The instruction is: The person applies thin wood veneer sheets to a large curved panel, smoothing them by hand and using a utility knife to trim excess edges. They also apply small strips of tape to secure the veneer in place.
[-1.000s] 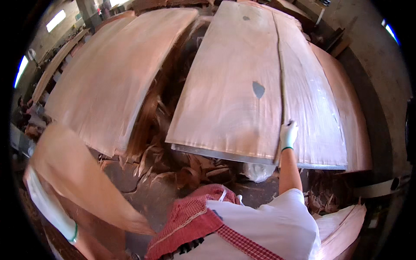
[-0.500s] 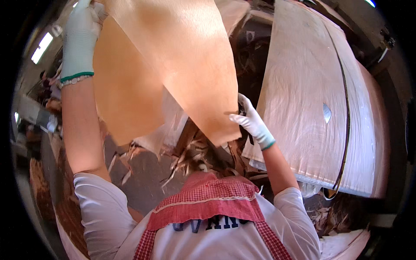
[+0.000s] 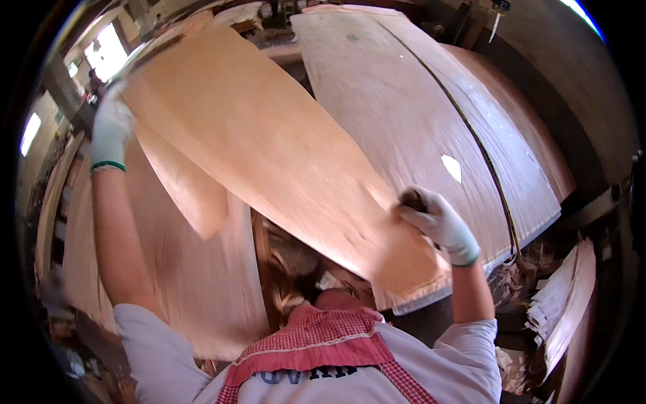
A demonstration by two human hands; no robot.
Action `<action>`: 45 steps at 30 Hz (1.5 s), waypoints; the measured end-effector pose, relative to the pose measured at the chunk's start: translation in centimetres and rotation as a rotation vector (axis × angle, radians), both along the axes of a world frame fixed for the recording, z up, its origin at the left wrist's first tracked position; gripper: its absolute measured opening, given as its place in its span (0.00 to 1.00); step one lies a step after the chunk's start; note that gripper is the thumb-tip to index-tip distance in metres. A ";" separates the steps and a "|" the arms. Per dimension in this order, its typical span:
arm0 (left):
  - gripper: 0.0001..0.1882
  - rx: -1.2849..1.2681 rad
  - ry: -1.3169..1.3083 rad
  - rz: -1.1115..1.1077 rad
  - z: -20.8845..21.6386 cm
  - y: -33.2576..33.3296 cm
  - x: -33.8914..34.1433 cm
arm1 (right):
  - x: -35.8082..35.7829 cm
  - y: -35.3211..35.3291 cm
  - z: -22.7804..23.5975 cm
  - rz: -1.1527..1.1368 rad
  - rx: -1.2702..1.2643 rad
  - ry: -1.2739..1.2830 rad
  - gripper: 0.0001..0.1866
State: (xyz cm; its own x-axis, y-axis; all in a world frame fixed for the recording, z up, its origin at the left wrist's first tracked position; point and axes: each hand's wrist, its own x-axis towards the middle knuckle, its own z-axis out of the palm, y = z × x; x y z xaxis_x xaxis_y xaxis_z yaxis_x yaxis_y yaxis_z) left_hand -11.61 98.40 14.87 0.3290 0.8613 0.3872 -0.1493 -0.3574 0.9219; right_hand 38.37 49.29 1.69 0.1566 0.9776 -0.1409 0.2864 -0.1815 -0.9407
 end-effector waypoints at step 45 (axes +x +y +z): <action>0.03 -0.707 0.235 -1.107 -37.2 3.2 86.0 | 35.7 -15.1 -14.3 -1.361 -0.712 -0.869 0.09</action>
State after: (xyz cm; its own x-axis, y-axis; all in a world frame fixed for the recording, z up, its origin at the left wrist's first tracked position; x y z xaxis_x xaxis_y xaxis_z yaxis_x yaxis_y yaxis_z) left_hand 74.40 101.65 -22.29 0.9775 0.0897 -0.1910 0.1385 0.4106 0.9012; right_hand 74.10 34.15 -12.57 0.9874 -0.1064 0.1167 -0.0742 -0.9649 -0.2519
